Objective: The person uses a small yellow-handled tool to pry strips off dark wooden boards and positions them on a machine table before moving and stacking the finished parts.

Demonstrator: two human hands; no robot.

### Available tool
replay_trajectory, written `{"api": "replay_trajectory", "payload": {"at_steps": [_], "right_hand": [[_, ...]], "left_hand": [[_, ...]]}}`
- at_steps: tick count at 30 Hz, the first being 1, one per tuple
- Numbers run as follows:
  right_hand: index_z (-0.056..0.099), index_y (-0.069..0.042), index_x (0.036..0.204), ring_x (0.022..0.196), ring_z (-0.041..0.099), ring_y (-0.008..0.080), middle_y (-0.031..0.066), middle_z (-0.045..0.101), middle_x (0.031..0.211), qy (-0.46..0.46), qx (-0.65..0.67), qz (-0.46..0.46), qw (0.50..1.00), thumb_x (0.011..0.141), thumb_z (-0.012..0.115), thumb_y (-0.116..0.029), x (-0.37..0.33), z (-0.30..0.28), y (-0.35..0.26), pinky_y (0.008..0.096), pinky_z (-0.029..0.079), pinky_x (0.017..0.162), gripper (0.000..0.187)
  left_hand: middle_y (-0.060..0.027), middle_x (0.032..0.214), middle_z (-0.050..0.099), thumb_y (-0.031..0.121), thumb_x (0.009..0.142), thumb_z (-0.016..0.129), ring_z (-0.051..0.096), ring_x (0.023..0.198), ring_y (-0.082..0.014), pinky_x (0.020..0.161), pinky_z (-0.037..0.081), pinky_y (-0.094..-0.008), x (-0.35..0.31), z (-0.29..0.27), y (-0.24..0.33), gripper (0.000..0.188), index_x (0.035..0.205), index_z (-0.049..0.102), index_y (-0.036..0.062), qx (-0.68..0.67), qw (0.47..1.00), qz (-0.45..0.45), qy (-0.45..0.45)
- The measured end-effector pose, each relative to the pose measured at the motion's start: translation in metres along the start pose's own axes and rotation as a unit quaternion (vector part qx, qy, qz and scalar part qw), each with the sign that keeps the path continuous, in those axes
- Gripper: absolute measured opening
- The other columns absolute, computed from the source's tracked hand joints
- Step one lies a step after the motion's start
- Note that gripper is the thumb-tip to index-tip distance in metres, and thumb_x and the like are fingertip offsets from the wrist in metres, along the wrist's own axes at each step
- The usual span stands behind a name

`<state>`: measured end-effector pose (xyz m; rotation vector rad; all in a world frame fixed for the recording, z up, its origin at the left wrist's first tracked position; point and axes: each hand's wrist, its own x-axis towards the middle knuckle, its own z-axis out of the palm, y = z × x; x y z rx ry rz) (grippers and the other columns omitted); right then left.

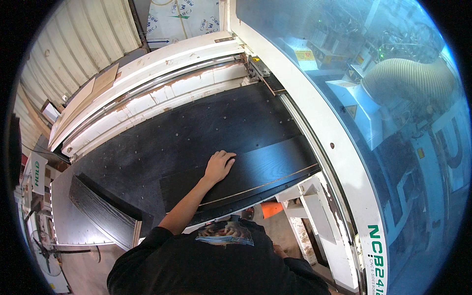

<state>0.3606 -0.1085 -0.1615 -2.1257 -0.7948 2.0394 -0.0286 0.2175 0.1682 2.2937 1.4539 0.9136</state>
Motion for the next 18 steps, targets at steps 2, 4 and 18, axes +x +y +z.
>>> {"api": "replay_trajectory", "payload": {"at_steps": [2,4,18], "right_hand": [[0.065,-0.003,0.082,0.056,0.061,0.0254,0.011,0.06,0.065,0.001,0.004,-0.002,1.0,0.084,0.071,-0.026,0.0012,0.0001,-0.0002,0.0401,0.051,0.052,0.023],[0.065,-0.003,0.082,0.056,0.061,0.0254,0.0109,0.06,0.064,0.0,0.003,-0.002,1.0,0.084,0.071,-0.025,0.0016,-0.0003,-0.0002,0.0402,0.051,0.052,0.023],[0.064,-0.003,0.079,0.054,0.059,0.0254,0.0107,0.059,0.063,0.003,0.029,0.0,1.0,0.081,0.072,-0.023,0.0063,0.0035,0.0084,0.0409,0.05,0.051,0.022]], "left_hand": [[-0.0116,0.101,0.063,0.022,0.096,0.063,0.061,0.099,-0.0308,0.089,0.05,-0.0431,0.0005,-0.0008,0.0015,0.025,0.117,0.069,0.0098,-0.001,1.0,-0.002,-0.006],[-0.0116,0.102,0.063,0.022,0.096,0.063,0.061,0.099,-0.0308,0.088,0.05,-0.0433,-0.0009,-0.0016,-0.0002,0.026,0.118,0.069,0.01,-0.001,1.0,-0.005,-0.006],[-0.0111,0.103,0.063,0.022,0.096,0.062,0.061,0.1,-0.0307,0.089,0.05,-0.0432,-0.0006,-0.0007,0.0007,0.025,0.117,0.069,0.0112,0.002,1.0,-0.006,-0.003]]}}
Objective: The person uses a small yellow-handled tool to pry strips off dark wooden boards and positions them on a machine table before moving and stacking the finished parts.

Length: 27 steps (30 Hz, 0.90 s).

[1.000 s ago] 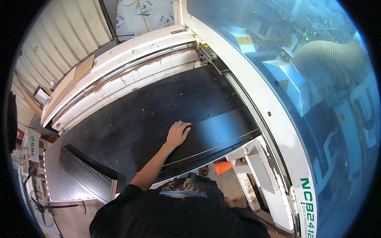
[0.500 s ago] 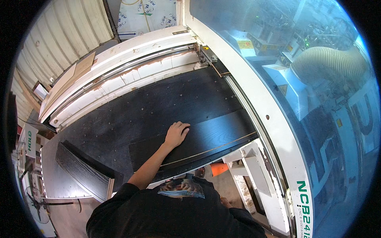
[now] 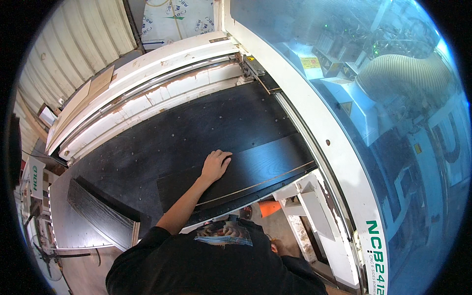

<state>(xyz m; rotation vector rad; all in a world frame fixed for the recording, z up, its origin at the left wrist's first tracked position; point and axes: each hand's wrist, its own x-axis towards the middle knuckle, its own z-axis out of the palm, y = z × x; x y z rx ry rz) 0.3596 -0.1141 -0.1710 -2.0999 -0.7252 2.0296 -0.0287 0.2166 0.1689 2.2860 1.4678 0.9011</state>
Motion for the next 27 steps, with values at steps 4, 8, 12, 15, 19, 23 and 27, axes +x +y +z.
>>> {"api": "replay_trajectory", "payload": {"at_steps": [4,8,12,15,19,23,27], "right_hand": [[0.064,-0.003,0.078,0.053,0.059,0.0254,0.0106,0.058,0.063,0.001,0.003,0.002,1.0,0.081,0.072,-0.023,0.001,0.0,0.003,0.0411,0.05,0.05,0.022],[0.064,-0.003,0.077,0.053,0.058,0.0254,0.0105,0.058,0.062,0.001,0.005,0.004,1.0,0.08,0.073,-0.022,0.004,-0.001,0.005,0.0413,0.05,0.05,0.021],[0.064,-0.002,0.076,0.052,0.058,0.0254,0.0104,0.057,0.062,0.002,0.004,0.008,1.0,0.079,0.073,-0.021,0.002,-0.003,0.007,0.0415,0.049,0.05,0.021],[0.063,-0.002,0.076,0.052,0.057,0.0254,0.0104,0.057,0.061,0.003,0.005,0.007,1.0,0.079,0.073,-0.021,0.002,-0.004,0.008,0.0416,0.049,0.049,0.021],[0.063,-0.002,0.075,0.051,0.057,0.0254,0.0103,0.057,0.061,0.003,0.003,0.008,1.0,0.078,0.074,-0.02,0.003,-0.006,0.009,0.0418,0.049,0.049,0.021],[0.063,-0.002,0.074,0.05,0.056,0.0254,0.0102,0.056,0.061,0.006,0.006,0.008,1.0,0.078,0.074,-0.02,0.006,-0.006,0.013,0.042,0.049,0.049,0.021],[0.063,-0.002,0.073,0.05,0.056,0.0254,0.0102,0.056,0.06,0.0,0.015,0.005,1.0,0.077,0.074,-0.019,0.021,-0.001,0.021,0.0422,0.049,0.048,0.021]], "left_hand": [[-0.011,0.102,0.063,0.023,0.096,0.062,0.061,0.099,-0.0307,0.088,0.05,-0.043,0.0,0.001,-0.001,0.025,0.117,0.069,0.0112,0.003,1.0,0.001,0.0],[-0.0111,0.102,0.063,0.023,0.097,0.062,0.061,0.099,-0.0309,0.088,0.05,-0.043,0.0,0.0,0.0,0.024,0.116,0.069,0.0111,0.006,1.0,0.002,0.003],[-0.0113,0.102,0.063,0.023,0.097,0.062,0.061,0.1,-0.0309,0.088,0.05,-0.0431,-0.001,0.002,-0.001,0.024,0.117,0.069,0.0114,0.005,1.0,-0.003,0.0],[-0.0113,0.103,0.063,0.024,0.097,0.062,0.06,0.1,-0.0308,0.089,0.05,-0.0433,0.0,0.002,-0.001,0.025,0.117,0.069,0.0116,0.001,1.0,-0.006,-0.001],[-0.0112,0.103,0.063,0.024,0.097,0.061,0.06,0.101,-0.0308,0.089,0.05,-0.0434,-0.001,0.001,-0.003,0.025,0.118,0.069,0.0117,0.002,1.0,-0.01,-0.005],[-0.011,0.103,0.063,0.024,0.097,0.061,0.06,0.101,-0.0308,0.09,0.05,-0.0433,0.001,0.001,0.0,0.026,0.118,0.069,0.0117,0.005,1.0,-0.007,-0.01],[-0.0109,0.102,0.063,0.023,0.097,0.062,0.06,0.101,-0.0307,0.09,0.05,-0.043,0.002,0.002,0.001,0.026,0.118,0.069,0.0113,0.009,1.0,0.002,-0.008]]}}
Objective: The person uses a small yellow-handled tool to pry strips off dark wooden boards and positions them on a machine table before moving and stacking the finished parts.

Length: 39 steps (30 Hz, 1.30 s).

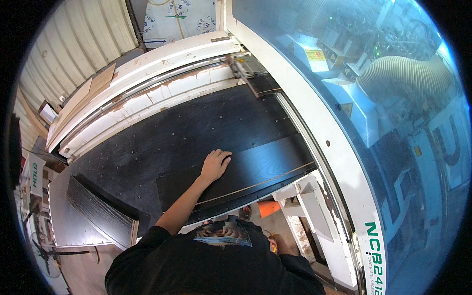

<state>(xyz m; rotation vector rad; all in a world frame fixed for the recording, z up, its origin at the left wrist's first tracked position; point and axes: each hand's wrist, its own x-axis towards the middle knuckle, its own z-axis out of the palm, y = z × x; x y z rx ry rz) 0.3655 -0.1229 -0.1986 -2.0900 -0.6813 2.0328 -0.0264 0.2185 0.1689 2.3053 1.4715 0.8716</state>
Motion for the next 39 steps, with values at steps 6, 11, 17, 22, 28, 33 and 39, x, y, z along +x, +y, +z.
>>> {"api": "replay_trajectory", "payload": {"at_steps": [6,11,17,22,28,33,39], "right_hand": [[0.062,-0.002,0.072,0.049,0.055,0.0254,0.01,0.055,0.06,0.004,0.009,0.004,1.0,0.076,0.075,-0.018,0.009,-0.004,0.012,0.0425,0.049,0.048,0.021],[0.06,-0.002,0.07,0.048,0.055,0.0264,0.0116,0.055,0.06,0.017,0.031,0.016,0.999,0.078,0.07,-0.016,-0.007,0.007,-0.002,0.043,0.049,0.046,0.019],[0.06,-0.001,0.076,0.048,0.057,0.0265,0.0116,0.056,0.06,0.051,0.03,0.039,0.998,0.084,0.069,-0.022,-0.028,0.005,-0.011,0.0442,0.05,0.045,0.024],[0.061,-0.001,0.081,0.048,0.059,0.0266,0.0116,0.057,0.06,0.125,0.049,0.05,0.99,0.089,0.068,-0.027,-0.044,0.004,-0.023,0.0453,0.051,0.044,0.028],[0.061,0.0,0.089,0.047,0.061,0.0265,0.0116,0.058,0.06,0.299,0.128,-0.02,0.945,0.096,0.065,-0.035,-0.102,0.008,-0.075,0.0465,0.052,0.043,0.036],[0.059,0.005,0.097,0.067,0.065,0.0295,0.0133,0.063,0.074,0.464,0.107,-0.181,0.861,0.1,0.062,-0.037,-0.147,0.018,-0.105,0.0427,0.054,0.063,0.042],[0.056,0.0,0.104,0.062,0.053,0.0111,0.0005,0.053,0.071,0.48,0.216,-0.419,0.74,0.103,0.062,-0.03,-0.226,0.014,-0.187,0.0277,0.049,0.057,0.03]], "left_hand": [[-0.0108,0.102,0.063,0.023,0.096,0.062,0.06,0.101,-0.0306,0.09,0.05,-0.0432,-0.003,0.0,-0.001,0.026,0.118,0.069,0.0114,-0.015,1.0,-0.013,-0.002],[-0.0106,0.102,0.063,0.023,0.096,0.063,0.06,0.101,-0.0305,0.089,0.049,-0.0433,-0.002,-0.002,-0.002,0.025,0.117,0.069,0.0115,-0.004,1.0,-0.005,0.006],[-0.0106,0.101,0.063,0.023,0.096,0.063,0.06,0.1,-0.0304,0.088,0.05,-0.0429,-0.004,0.001,-0.005,0.025,0.117,0.069,0.0115,-0.009,1.0,-0.003,0.014],[-0.0116,0.101,0.063,0.021,0.097,0.062,0.06,0.098,-0.0306,0.089,0.05,-0.0418,-0.001,-0.002,0.001,0.025,0.118,0.069,0.009,-0.005,1.0,0.004,0.012],[-0.0115,0.101,0.063,0.021,0.097,0.062,0.06,0.098,-0.0305,0.089,0.05,-0.0423,-0.004,0.002,-0.007,0.025,0.118,0.069,0.0096,-0.006,1.0,-0.006,0.01],[-0.0117,0.102,0.063,0.021,0.097,0.062,0.06,0.098,-0.0302,0.089,0.049,-0.0419,-0.003,0.0,-0.004,0.025,0.118,0.069,0.0088,-0.008,1.0,-0.003,0.006],[-0.0096,0.103,0.063,0.022,0.097,0.062,0.06,0.101,-0.0302,0.091,0.049,-0.0434,-0.002,0.001,-0.004,0.025,0.119,0.069,0.0119,-0.017,1.0,-0.012,-0.005]]}}
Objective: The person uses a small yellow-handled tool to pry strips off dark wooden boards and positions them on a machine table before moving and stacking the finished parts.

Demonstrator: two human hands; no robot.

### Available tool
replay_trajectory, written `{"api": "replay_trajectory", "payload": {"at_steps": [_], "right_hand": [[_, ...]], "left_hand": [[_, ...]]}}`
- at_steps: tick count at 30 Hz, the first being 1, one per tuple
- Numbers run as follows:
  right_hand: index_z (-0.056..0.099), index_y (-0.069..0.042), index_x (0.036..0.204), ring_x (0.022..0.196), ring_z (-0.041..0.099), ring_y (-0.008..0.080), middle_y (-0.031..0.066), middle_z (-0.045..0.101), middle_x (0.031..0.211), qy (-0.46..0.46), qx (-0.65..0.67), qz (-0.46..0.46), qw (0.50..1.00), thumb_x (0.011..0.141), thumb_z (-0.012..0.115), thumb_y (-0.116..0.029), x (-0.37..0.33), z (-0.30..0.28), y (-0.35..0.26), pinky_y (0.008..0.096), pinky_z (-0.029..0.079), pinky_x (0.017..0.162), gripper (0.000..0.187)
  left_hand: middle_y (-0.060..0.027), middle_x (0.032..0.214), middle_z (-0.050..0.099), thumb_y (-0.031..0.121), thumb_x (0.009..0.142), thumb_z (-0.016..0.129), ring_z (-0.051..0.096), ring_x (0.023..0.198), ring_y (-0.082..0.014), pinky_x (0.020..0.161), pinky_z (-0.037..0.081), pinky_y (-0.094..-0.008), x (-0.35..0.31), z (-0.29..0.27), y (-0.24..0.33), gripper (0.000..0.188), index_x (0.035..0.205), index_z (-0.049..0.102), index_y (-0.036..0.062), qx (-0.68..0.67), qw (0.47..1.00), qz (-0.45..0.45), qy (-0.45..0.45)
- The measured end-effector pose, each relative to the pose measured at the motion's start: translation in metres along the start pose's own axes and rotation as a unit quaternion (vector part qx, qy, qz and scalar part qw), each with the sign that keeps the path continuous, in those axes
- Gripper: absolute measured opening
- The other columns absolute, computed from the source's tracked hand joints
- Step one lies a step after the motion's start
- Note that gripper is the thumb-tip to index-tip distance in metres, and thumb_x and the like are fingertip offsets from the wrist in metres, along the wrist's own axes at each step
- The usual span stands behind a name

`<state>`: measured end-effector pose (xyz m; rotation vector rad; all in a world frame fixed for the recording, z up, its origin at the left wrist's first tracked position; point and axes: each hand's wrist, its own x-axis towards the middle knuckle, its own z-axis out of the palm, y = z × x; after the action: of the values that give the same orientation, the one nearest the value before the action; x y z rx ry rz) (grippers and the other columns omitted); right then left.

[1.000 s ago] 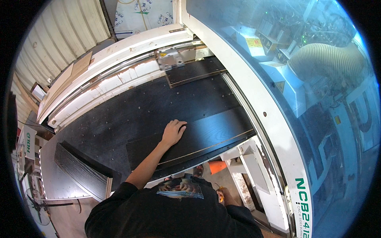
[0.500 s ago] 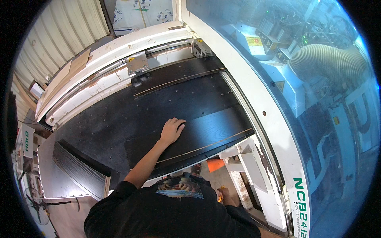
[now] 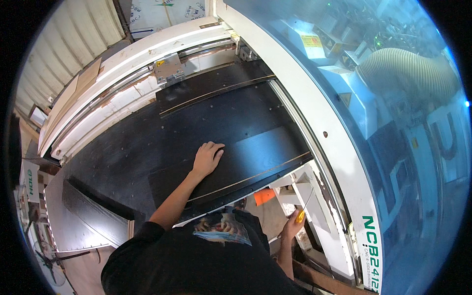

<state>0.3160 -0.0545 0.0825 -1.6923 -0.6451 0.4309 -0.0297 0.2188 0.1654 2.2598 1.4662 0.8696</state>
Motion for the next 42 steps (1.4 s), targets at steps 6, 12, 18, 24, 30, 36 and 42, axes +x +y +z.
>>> {"api": "replay_trajectory", "payload": {"at_steps": [6,12,18,24,30,36,42], "right_hand": [[0.063,-0.003,0.101,0.055,0.052,0.0086,-0.0015,0.053,0.067,-0.253,-0.068,0.104,0.959,0.101,0.065,-0.031,0.052,0.087,-0.146,0.0269,0.047,0.048,0.028],[0.065,0.004,0.113,0.084,0.067,0.0241,0.015,0.071,0.09,-0.443,-0.162,-0.011,0.882,0.098,0.068,-0.039,0.037,0.182,-0.207,0.0375,0.053,0.077,0.046],[0.064,0.004,0.117,0.09,0.069,0.0379,0.0223,0.071,0.095,-0.563,-0.268,-0.014,0.781,0.098,0.065,-0.039,-0.004,0.231,-0.275,0.0431,0.052,0.081,0.047],[0.065,0.006,0.109,0.09,0.068,0.0461,0.0272,0.07,0.094,-0.473,-0.24,-0.098,0.842,0.098,0.064,-0.036,0.023,0.255,-0.258,0.0465,0.053,0.076,0.043],[0.065,0.006,0.108,0.09,0.068,0.0458,0.0271,0.07,0.094,-0.425,-0.287,-0.085,0.854,0.098,0.065,-0.038,0.048,0.246,-0.26,0.0462,0.053,0.076,0.044],[0.065,0.001,0.099,0.066,0.064,0.0257,0.011,0.064,0.074,-0.402,-0.259,0.037,0.877,0.097,0.067,-0.043,0.08,0.219,-0.241,0.0367,0.05,0.062,0.044],[0.067,-0.004,0.107,0.058,0.052,0.0063,-0.0033,0.055,0.069,-0.576,-0.138,0.131,0.795,0.096,0.069,-0.048,0.081,0.208,-0.264,0.0228,0.042,0.051,0.045]], "left_hand": [[-0.0098,0.105,0.063,0.022,0.096,0.063,0.06,0.102,-0.0304,0.09,0.049,-0.0434,0.001,-0.003,-0.002,0.025,0.118,0.069,0.0119,0.0,1.0,0.005,0.0],[-0.0118,0.103,0.063,0.02,0.096,0.063,0.06,0.1,-0.0314,0.087,0.05,-0.0435,0.002,-0.003,0.001,0.025,0.117,0.069,0.0095,-0.005,1.0,-0.006,-0.006],[-0.0111,0.105,0.063,0.022,0.097,0.063,0.06,0.1,-0.0303,0.088,0.05,-0.043,-0.001,0.004,-0.007,0.026,0.118,0.07,0.0099,-0.015,1.0,-0.004,0.002],[-0.0101,0.109,0.062,0.024,0.097,0.063,0.059,0.104,-0.029,0.093,0.048,-0.0415,-0.002,-0.004,-0.001,0.028,0.12,0.069,0.01,-0.019,0.999,-0.031,-0.028],[-0.0113,0.1,0.064,0.013,0.092,0.069,0.064,0.091,-0.025,0.082,0.053,-0.0386,0.022,-0.008,-0.015,0.03,0.121,0.068,0.0073,-0.241,0.964,-0.112,0.027],[-0.0155,0.106,0.065,0.013,0.086,0.072,0.061,0.104,-0.0378,0.094,0.049,-0.0454,0.15,-0.03,-0.097,0.032,0.117,0.067,0.0074,-0.123,0.979,-0.06,0.15],[-0.0244,0.151,0.038,0.051,0.091,0.065,0.031,0.145,-0.0399,0.118,0.024,-0.0547,0.263,-0.001,-0.206,0.07,0.148,0.047,0.0149,0.15,0.983,-0.074,0.07]]}}
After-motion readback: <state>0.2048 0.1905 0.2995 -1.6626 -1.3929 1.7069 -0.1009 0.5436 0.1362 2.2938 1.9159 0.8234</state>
